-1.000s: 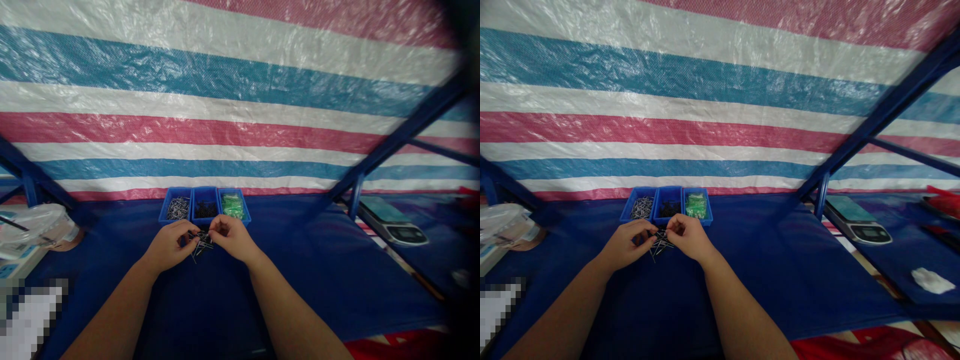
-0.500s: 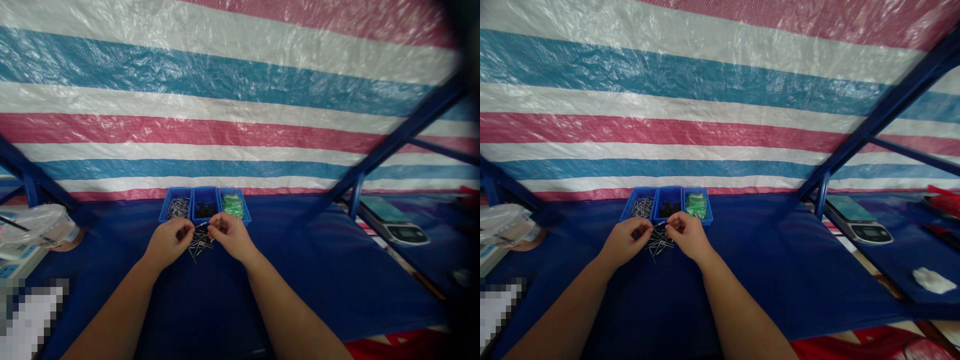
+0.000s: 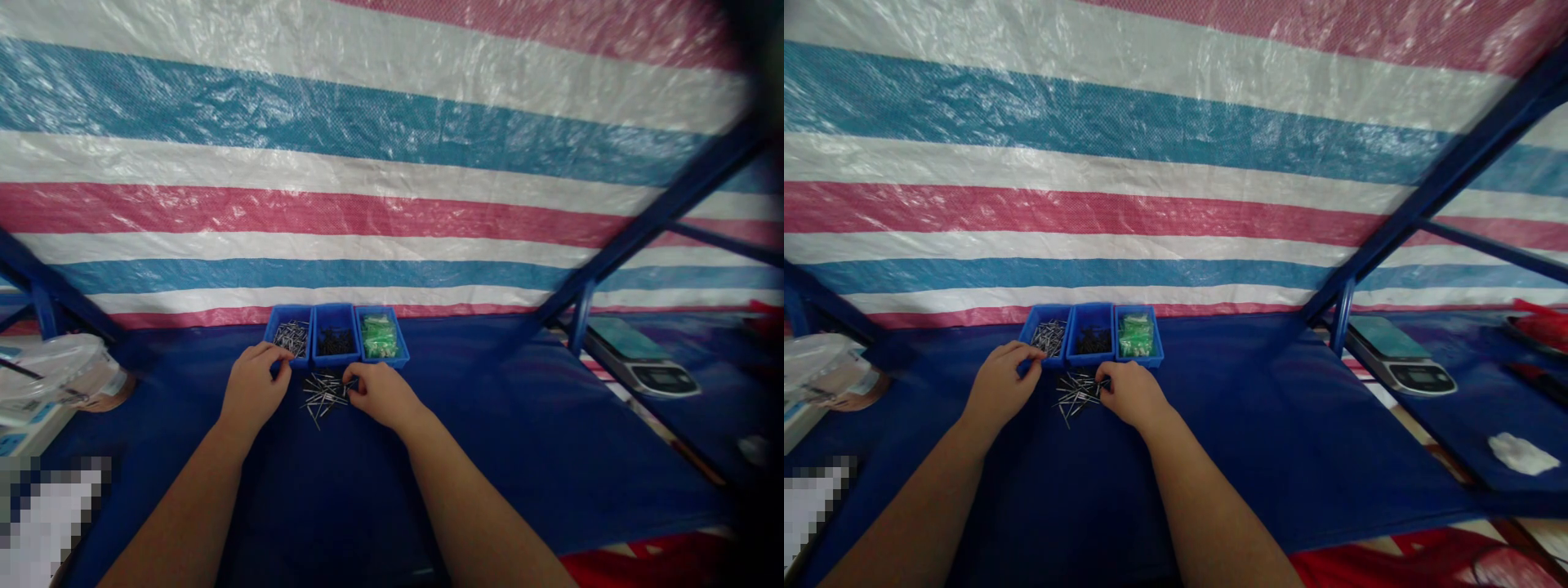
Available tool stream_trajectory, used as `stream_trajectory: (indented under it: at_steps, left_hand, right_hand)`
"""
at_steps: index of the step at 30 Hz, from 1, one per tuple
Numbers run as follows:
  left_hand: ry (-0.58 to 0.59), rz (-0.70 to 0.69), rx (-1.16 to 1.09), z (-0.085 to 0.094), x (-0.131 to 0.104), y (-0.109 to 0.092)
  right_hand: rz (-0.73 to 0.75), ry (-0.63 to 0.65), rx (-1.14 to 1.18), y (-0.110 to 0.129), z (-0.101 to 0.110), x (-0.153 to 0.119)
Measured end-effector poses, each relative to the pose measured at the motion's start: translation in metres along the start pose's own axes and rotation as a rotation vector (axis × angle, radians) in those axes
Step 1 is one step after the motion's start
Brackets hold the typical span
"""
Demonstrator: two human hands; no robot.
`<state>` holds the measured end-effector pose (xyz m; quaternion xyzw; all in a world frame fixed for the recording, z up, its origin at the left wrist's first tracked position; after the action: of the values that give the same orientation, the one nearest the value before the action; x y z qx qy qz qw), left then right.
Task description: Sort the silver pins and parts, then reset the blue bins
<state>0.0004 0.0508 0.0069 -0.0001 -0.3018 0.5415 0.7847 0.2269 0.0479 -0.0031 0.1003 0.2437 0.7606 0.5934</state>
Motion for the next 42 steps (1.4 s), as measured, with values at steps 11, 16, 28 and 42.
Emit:
stream_trajectory:
  at_steps: [11,16,28,42]
  left_hand:
    - [0.019,0.066,0.152,-0.006,-0.006,-0.006]
    - [0.060,0.080,0.196,-0.008,-0.007,-0.005]
    - [0.062,0.096,0.188,-0.009,-0.008,-0.007]
    - [-0.059,-0.008,0.076,-0.002,-0.003,-0.021]
  right_hand:
    - [-0.011,-0.022,-0.055,0.003,-0.009,0.007]
    - [-0.023,-0.042,-0.058,0.003,-0.009,0.008]
    - [-0.038,-0.029,-0.077,0.003,-0.010,0.009]
    - [-0.092,0.001,-0.139,-0.012,-0.009,0.009]
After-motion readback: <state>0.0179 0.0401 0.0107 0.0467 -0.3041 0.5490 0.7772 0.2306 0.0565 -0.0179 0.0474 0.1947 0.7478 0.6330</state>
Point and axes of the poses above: each hand's wrist, its own x-axis towards the middle knuckle, its own z-axis out of the back of the hand, y = z × x, the point moved 5 cm from there along x, towards the middle knuckle, and after that the axes turned 9 degrees about -z, right-handed, at the moved point
